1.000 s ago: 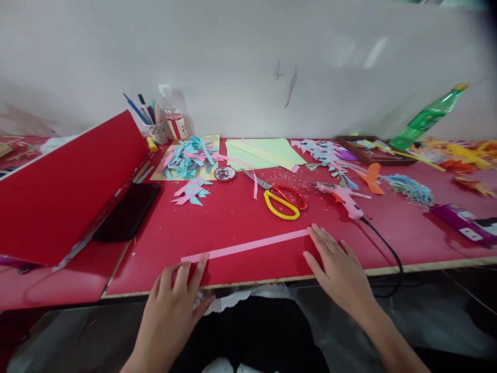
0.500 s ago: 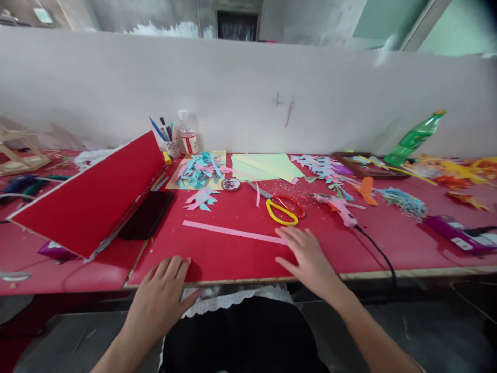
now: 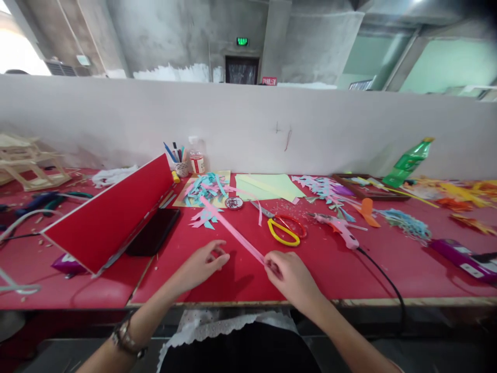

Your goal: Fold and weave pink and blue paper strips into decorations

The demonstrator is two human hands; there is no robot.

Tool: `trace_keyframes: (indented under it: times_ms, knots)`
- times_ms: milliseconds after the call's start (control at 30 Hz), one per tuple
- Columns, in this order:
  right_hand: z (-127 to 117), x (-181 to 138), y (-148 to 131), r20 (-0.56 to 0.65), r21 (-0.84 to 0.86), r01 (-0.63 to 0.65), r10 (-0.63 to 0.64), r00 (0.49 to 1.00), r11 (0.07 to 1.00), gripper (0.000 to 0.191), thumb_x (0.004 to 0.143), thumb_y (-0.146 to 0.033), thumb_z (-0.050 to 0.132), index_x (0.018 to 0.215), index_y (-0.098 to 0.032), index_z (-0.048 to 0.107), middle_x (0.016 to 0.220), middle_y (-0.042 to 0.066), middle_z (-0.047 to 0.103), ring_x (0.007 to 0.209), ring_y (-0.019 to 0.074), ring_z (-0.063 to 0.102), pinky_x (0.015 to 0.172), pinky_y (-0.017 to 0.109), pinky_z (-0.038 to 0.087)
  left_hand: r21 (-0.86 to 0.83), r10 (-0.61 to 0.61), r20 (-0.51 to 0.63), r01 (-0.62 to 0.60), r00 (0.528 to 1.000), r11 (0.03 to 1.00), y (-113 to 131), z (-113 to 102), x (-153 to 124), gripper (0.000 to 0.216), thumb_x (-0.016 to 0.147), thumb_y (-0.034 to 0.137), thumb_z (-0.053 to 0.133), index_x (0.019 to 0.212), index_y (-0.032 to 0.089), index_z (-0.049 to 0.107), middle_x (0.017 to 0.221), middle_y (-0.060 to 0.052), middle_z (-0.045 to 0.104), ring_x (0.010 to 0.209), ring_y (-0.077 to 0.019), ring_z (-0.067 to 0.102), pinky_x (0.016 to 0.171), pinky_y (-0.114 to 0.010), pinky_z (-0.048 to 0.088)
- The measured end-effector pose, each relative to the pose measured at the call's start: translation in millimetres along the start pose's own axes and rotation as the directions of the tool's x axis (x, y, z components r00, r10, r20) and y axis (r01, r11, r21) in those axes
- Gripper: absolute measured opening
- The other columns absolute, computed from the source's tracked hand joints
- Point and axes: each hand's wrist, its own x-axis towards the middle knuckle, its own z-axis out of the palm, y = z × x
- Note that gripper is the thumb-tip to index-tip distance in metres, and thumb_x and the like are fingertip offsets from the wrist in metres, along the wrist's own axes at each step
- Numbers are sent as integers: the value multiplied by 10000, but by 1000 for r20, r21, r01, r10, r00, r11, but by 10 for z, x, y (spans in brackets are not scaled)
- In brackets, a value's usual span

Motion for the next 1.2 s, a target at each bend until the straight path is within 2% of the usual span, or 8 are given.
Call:
trace_keyframes:
  times_ms: [233, 367, 433, 567, 667, 733, 933, 1200]
  knots:
    - [-17, -7, -306, 87, -200, 146, -131, 988, 969, 198, 654, -16, 421, 693, -179, 526, 605, -5, 586, 530, 118, 487, 562, 257, 276, -378, -6, -293, -110, 956, 919, 235, 10, 513, 407, 752, 338, 466, 1096, 142, 372, 626, 31, 570, 356, -59, 458, 386, -190, 379]
    - [-127, 59, -239, 207, 141, 70, -98, 973, 988, 78, 688, -126, 467, 696, -187, 515, 536, -39, 527, 495, 94, 454, 507, 216, 283, -493, 43, -198, -137, 979, 859, 261, 4, 669, 272, 793, 310, 394, 987, 133, 465, 498, 50, 510, 349, -51, 391, 349, -164, 295]
    - [-193, 201, -128, 243, 421, -39, -71, 967, 906, 76, 736, -240, 467, 702, -184, 504, 524, -49, 489, 474, 78, 432, 468, 193, 287, -547, 89, -151, -158, 985, 822, 257, 44, 731, 260, 811, 329, 365, 923, 137, 500, 438, 61, 464, 349, -48, 364, 354, -157, 270]
    - [-221, 725, 170, 77, 804, -127, 111, 991, 581, 203, 761, -369, 454, 787, -176, 508, 598, -31, 496, 530, 83, 449, 518, 206, 344, -612, 204, -31, -180, 979, 771, 282, 187, 871, 330, 818, 413, 358, 797, 133, 532, 351, 72, 390, 322, -37, 320, 373, -162, 238]
    - [-148, 1103, 335, 136, 953, -129, -8, 991, 276, 290, 736, -411, 490, 892, -172, 543, 650, -15, 536, 567, 86, 482, 549, 214, 371, -706, 271, 75, -140, 960, 694, 317, 309, 987, 358, 800, 459, 379, 731, 135, 516, 328, 73, 383, 294, -31, 272, 363, -172, 184]
    - [-72, 1249, 380, 177, 974, -162, -85, 981, 155, 315, 720, -415, 519, 918, -174, 562, 547, -38, 512, 488, 72, 450, 524, 205, 366, -786, 303, 108, -105, 947, 610, 329, 384, 1058, 368, 783, 477, 403, 684, 135, 496, 311, 79, 358, 289, -29, 246, 363, -174, 168]
    - [156, 1270, 382, 197, 980, -197, -38, 980, 5, 259, 686, -375, 581, 830, -162, 613, 476, -47, 511, 413, 51, 429, 516, 191, 379, -912, 313, 145, 4, 939, 410, 238, 557, 1142, 379, 750, 492, 457, 605, 141, 452, 258, 105, 279, 263, -19, 183, 369, -170, 170]
    - [200, 1207, 384, 158, 987, -156, 59, 986, -23, 277, 714, -408, 541, 776, -151, 621, 642, -3, 568, 463, 57, 461, 434, 182, 340, -897, 270, 164, 30, 949, 441, 149, 595, 1092, 357, 740, 439, 508, 566, 133, 445, 274, 88, 344, 263, -18, 236, 372, -178, 167]
